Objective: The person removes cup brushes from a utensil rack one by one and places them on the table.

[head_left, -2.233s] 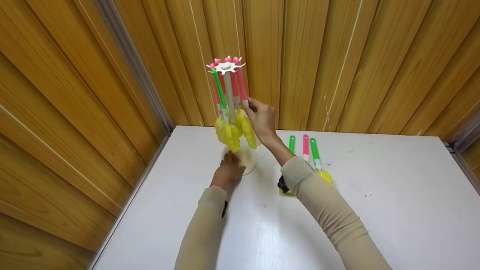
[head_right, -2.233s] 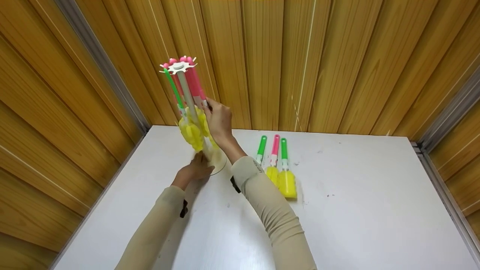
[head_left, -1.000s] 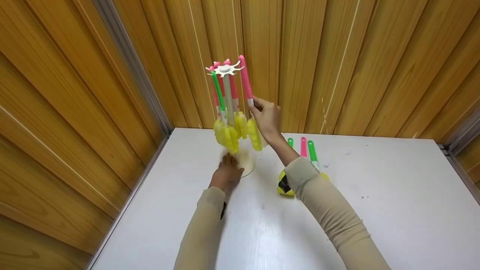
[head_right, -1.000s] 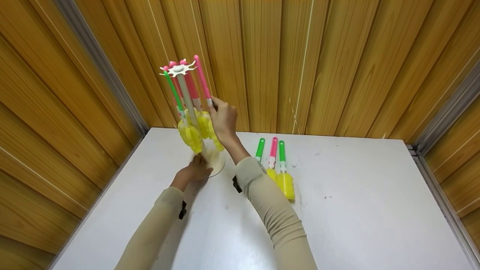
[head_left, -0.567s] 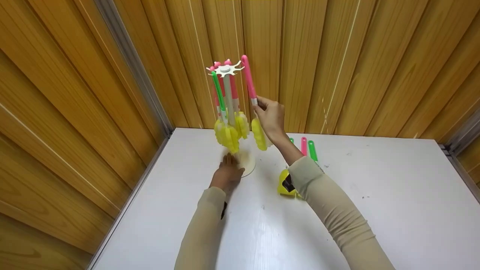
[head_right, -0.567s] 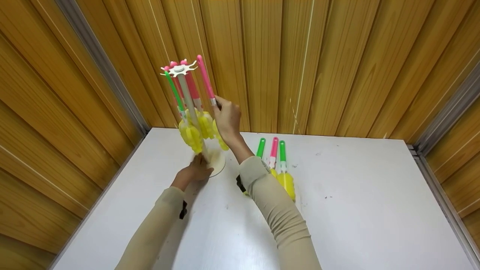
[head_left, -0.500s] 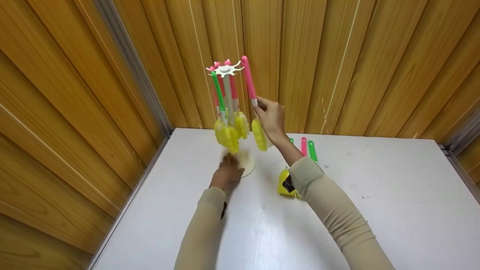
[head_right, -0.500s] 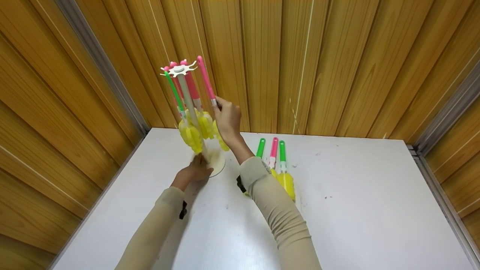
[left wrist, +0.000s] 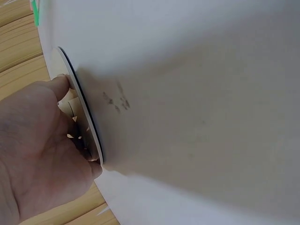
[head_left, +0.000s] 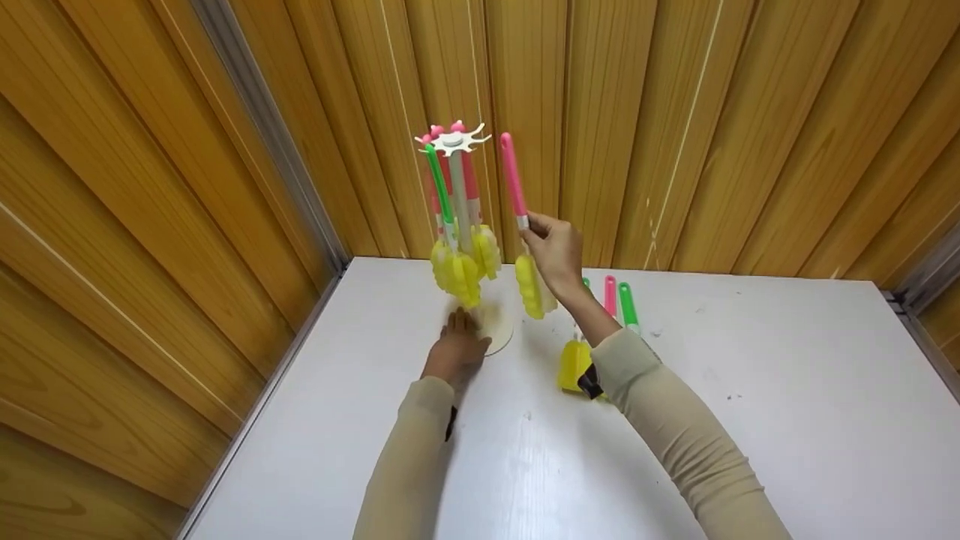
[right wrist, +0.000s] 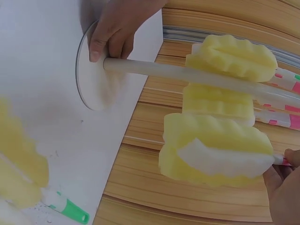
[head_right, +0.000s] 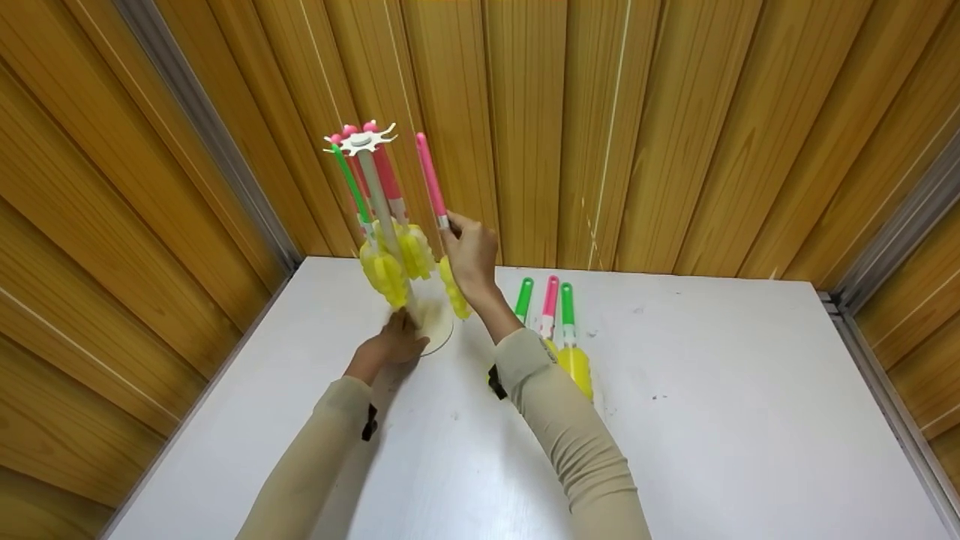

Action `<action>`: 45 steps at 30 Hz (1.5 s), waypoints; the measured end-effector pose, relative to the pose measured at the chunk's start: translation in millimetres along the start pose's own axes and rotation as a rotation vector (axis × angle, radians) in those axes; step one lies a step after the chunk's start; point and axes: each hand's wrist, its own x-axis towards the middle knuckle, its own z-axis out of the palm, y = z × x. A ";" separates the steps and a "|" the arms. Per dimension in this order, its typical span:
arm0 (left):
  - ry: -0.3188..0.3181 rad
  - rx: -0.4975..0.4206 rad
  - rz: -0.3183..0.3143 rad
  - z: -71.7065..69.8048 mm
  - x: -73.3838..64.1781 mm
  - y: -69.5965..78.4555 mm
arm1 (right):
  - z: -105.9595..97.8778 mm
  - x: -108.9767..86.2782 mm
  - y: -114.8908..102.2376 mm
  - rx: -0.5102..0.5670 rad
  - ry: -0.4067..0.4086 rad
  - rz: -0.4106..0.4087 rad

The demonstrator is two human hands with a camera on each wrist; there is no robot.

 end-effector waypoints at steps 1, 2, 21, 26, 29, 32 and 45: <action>0.004 -0.005 -0.001 0.1 0.9 -0.4 | -0.5 -1.1 2.5 0.000 -0.004 0.008; 0.008 -0.009 -0.001 0.0 0.5 -0.3 | -0.9 -2.4 5.0 0.003 -0.007 0.014; 0.077 0.092 0.008 12.6 -5.6 12.9 | 1.9 -39.7 59.6 0.043 -0.118 0.288; 0.152 0.058 -0.027 19.3 -8.9 25.3 | 2.8 -47.4 75.6 0.047 -0.116 0.374; 0.173 0.044 -0.044 22.1 -9.6 30.0 | 2.2 -51.0 83.4 0.070 -0.123 0.437; 0.190 0.050 -0.041 23.2 -9.5 31.9 | 2.4 -53.7 90.8 0.075 -0.137 0.469; 0.274 -0.033 0.044 24.4 -12.7 29.9 | -1.0 -60.1 110.7 -0.013 -0.231 0.565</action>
